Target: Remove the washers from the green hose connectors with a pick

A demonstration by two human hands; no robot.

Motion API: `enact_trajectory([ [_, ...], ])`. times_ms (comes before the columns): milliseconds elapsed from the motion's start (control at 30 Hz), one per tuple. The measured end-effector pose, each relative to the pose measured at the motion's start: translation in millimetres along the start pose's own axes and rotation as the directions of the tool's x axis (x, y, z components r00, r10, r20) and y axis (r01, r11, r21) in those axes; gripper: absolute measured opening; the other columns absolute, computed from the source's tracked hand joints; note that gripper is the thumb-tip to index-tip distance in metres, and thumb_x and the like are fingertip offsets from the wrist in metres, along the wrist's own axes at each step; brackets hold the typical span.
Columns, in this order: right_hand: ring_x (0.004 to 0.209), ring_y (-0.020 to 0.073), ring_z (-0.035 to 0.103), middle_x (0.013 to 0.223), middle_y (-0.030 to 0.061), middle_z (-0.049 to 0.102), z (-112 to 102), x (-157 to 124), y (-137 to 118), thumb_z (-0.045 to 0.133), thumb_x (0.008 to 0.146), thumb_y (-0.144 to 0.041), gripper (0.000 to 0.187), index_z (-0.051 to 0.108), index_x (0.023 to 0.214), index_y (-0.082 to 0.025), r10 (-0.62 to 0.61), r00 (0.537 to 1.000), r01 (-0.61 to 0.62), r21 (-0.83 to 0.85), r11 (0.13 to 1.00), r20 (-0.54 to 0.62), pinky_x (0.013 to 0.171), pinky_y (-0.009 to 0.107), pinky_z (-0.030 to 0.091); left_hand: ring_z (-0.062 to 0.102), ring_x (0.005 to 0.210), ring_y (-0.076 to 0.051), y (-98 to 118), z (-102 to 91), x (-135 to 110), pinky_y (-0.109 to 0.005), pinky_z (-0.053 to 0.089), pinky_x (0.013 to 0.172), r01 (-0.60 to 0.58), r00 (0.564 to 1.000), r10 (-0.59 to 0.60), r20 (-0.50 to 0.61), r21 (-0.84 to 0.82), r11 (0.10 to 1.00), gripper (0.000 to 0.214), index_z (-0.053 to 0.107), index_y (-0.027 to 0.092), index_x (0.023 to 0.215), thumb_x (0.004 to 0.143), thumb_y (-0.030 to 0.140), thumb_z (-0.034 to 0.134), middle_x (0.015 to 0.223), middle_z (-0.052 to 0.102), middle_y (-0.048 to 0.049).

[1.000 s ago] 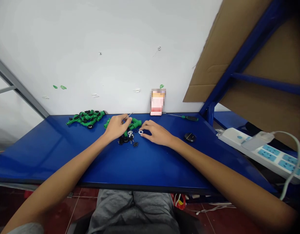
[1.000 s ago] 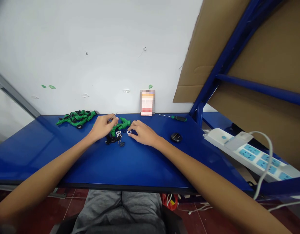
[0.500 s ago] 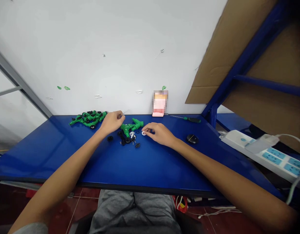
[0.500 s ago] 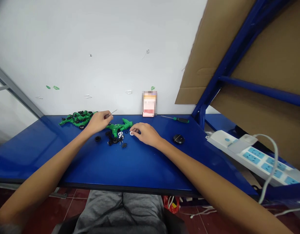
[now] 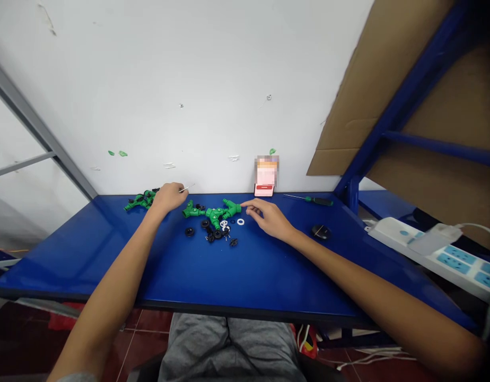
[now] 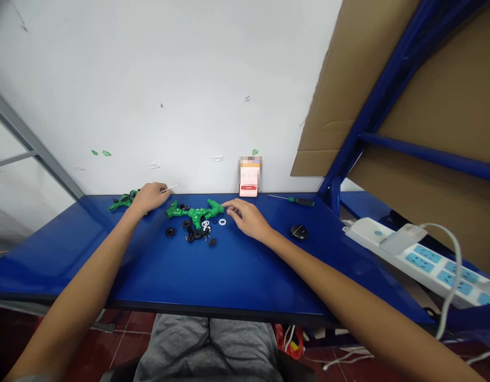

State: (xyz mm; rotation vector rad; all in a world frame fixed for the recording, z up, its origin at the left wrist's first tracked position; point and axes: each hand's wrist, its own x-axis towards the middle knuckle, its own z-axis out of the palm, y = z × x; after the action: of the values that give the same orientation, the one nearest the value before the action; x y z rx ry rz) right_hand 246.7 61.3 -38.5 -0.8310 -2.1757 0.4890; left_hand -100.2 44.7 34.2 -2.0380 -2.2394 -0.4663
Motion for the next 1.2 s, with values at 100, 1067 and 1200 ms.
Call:
enact_trajectory([
  [100,0.086,0.0235,0.069,0.097,0.0074,0.074,-0.2,0.8,-3.1,0.052,0.104,-0.025,0.031,0.076,0.123,-0.024,-0.025,0.999,0.025,-0.011,1.0,-0.021,0.082,0.039,0.054,0.074,0.101,-0.037,-4.4,1.7,0.8,-0.039,0.054,0.083,0.028,0.998,-0.031,0.049,0.065,0.998,0.043,0.082,0.016,0.1,0.097,0.045,0.05,0.105,0.08,-0.021],
  [1067,0.079,0.0198,0.066,0.1,0.0063,0.074,6.3,-3.0,-13.4,0.052,0.103,-0.021,0.025,0.075,0.113,-0.023,-0.054,0.995,0.058,-0.045,0.997,0.08,0.078,0.037,0.053,0.072,0.111,-0.041,-10.4,-9.7,-2.8,-0.044,0.055,0.087,0.171,0.985,-0.166,-0.056,0.106,0.98,0.044,0.079,0.017,0.11,0.097,0.05,0.054,0.116,0.078,-0.0223],
  [1200,0.08,0.0198,0.066,0.102,0.007,0.074,6.6,-3.2,-15.6,0.053,0.102,-0.021,0.025,0.076,0.113,-0.023,-0.065,0.994,0.071,-0.067,0.995,0.085,0.079,0.037,0.053,0.071,0.113,-0.041,-48.4,-11.4,6.3,-0.043,0.055,0.085,0.248,0.969,-0.249,-0.013,0.155,0.956,0.049,0.079,0.017,0.111,0.09,0.058,0.064,0.121,0.077,-0.0227],
])
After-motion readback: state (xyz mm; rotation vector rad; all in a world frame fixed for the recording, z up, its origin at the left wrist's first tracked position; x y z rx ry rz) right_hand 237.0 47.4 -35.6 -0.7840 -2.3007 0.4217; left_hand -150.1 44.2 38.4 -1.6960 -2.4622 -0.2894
